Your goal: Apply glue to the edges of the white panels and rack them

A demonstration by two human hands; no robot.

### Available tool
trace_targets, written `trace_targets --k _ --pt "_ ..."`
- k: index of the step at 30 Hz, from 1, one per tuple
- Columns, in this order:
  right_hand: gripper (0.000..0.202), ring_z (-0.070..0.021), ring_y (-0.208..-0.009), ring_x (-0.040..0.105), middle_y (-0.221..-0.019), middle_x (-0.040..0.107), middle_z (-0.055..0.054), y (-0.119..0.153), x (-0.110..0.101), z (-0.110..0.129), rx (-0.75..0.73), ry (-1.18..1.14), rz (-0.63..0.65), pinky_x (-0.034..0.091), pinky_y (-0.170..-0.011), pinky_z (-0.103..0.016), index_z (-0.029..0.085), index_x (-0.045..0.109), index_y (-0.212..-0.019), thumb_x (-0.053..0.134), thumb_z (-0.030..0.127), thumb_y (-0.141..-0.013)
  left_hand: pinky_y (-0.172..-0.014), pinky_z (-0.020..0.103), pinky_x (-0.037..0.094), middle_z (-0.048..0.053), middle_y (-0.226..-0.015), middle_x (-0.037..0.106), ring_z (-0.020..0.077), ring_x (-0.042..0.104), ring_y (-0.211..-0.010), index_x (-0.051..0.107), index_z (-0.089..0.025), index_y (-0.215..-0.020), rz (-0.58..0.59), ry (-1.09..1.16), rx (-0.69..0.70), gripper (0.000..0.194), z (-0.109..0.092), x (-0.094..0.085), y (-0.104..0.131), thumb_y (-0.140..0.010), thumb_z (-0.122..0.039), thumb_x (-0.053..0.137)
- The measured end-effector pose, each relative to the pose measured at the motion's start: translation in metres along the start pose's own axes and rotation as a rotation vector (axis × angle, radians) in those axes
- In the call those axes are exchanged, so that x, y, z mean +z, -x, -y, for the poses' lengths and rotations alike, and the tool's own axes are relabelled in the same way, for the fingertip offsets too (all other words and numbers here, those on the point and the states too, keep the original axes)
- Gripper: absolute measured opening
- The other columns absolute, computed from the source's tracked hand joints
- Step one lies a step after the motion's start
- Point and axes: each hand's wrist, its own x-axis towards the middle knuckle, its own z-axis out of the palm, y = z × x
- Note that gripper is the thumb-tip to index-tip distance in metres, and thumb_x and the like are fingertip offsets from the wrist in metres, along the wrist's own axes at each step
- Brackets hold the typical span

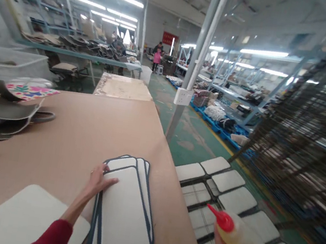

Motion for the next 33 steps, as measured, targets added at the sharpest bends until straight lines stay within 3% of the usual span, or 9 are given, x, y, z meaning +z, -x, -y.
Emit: trace_targets --k 4,9,12,16,18,21,23,27,33 --pt "0.042 -0.0244 -0.115 0.06 -0.127 0.062 -0.011 0.001 0.023 0.003 0.113 -0.447 -0.037 0.052 -0.091 -0.037 0.015 0.059 -0.122 0.056 0.036 -0.086 -0.078 0.04 0.053 0.007 -0.097 0.066 0.0271 0.066 -0.088 0.05 -0.02 -0.12 0.08 0.555 -0.16 0.074 -0.024 0.001 0.046 -0.059 -0.054 0.074" --pt "0.049 -0.0255 -0.103 0.066 -0.118 0.067 -0.013 -0.007 0.022 -0.002 0.088 -0.577 0.024 0.052 -0.09 -0.038 0.013 0.062 -0.116 0.076 0.026 -0.07 -0.082 0.04 0.054 0.011 -0.098 0.071 0.0314 0.065 -0.1 0.059 -0.016 -0.11 0.07 0.633 -0.467 0.058 -0.04 0.032 0.113 -0.064 -0.05 0.071" --pt "0.062 -0.026 -0.107 0.064 -0.12 0.066 -0.013 -0.009 0.014 0.001 0.015 -0.544 0.065 0.047 -0.095 -0.04 0.013 0.063 -0.114 0.085 0.025 -0.058 -0.087 0.038 0.052 0.011 -0.107 0.071 0.0314 0.062 -0.109 0.061 -0.017 -0.109 0.094 0.57 -0.473 0.056 -0.061 0.024 0.116 -0.066 -0.05 0.071" --pt "0.055 -0.0246 -0.112 0.061 -0.114 0.069 -0.007 -0.003 0.003 0.025 -0.192 -0.454 0.045 0.04 -0.104 -0.042 0.019 0.067 -0.105 0.088 0.027 -0.054 -0.075 0.031 0.053 0.005 -0.097 0.074 0.0276 0.067 -0.092 0.065 -0.021 -0.109 0.282 0.636 -0.143 0.061 -0.125 -0.015 0.092 -0.056 -0.048 0.079" --pt "0.053 -0.026 -0.113 0.06 -0.113 0.069 -0.006 0.003 -0.007 0.044 -0.328 -0.392 0.067 0.036 -0.107 -0.046 0.022 0.068 -0.104 0.088 0.029 -0.054 -0.069 0.027 0.051 0.004 -0.087 0.073 0.023 0.066 -0.081 0.068 -0.019 -0.101 0.568 0.631 0.026 0.053 -0.161 -0.022 0.092 -0.059 -0.048 0.08" --pt "0.052 -0.0271 -0.117 0.058 -0.115 0.068 -0.006 0.012 -0.031 0.072 -0.522 -0.284 0.114 0.03 -0.111 -0.05 0.025 0.068 -0.107 0.086 0.031 -0.059 -0.061 0.025 0.046 0.005 -0.079 0.07 0.0183 0.062 -0.069 0.072 -0.014 -0.088 1.131 0.496 0.212 0.044 -0.195 0.003 0.118 -0.07 -0.054 0.071" --pt "0.052 -0.027 -0.117 0.057 -0.115 0.068 -0.006 0.021 -0.051 0.088 -0.602 -0.207 0.144 0.029 -0.111 -0.051 0.027 0.066 -0.111 0.084 0.029 -0.062 -0.059 0.024 0.044 0.003 -0.077 0.068 0.0171 0.059 -0.068 0.072 -0.015 -0.088 1.364 0.384 0.381 0.045 -0.202 0.033 0.142 -0.071 -0.056 0.069" --pt "0.062 -0.0303 -0.115 0.059 -0.117 0.068 -0.009 0.048 -0.09 0.114 -0.676 -0.041 0.219 0.036 -0.105 -0.056 0.029 0.062 -0.12 0.083 0.027 -0.061 -0.068 0.024 0.045 0.0 -0.082 0.069 0.019 0.06 -0.077 0.072 -0.022 -0.096 1.492 0.127 0.748 0.039 -0.211 0.074 0.179 -0.078 -0.056 0.061" --pt "0.062 -0.0348 -0.114 0.058 -0.112 0.068 -0.013 0.089 -0.127 0.141 -0.768 0.078 0.163 0.041 -0.1 -0.056 0.025 0.065 -0.113 0.085 0.029 -0.055 -0.088 0.03 0.044 0.006 -0.112 0.068 0.0245 0.059 -0.102 0.064 -0.023 -0.122 1.646 0.151 0.919 0.05 -0.244 0.075 0.201 -0.094 -0.053 0.037"
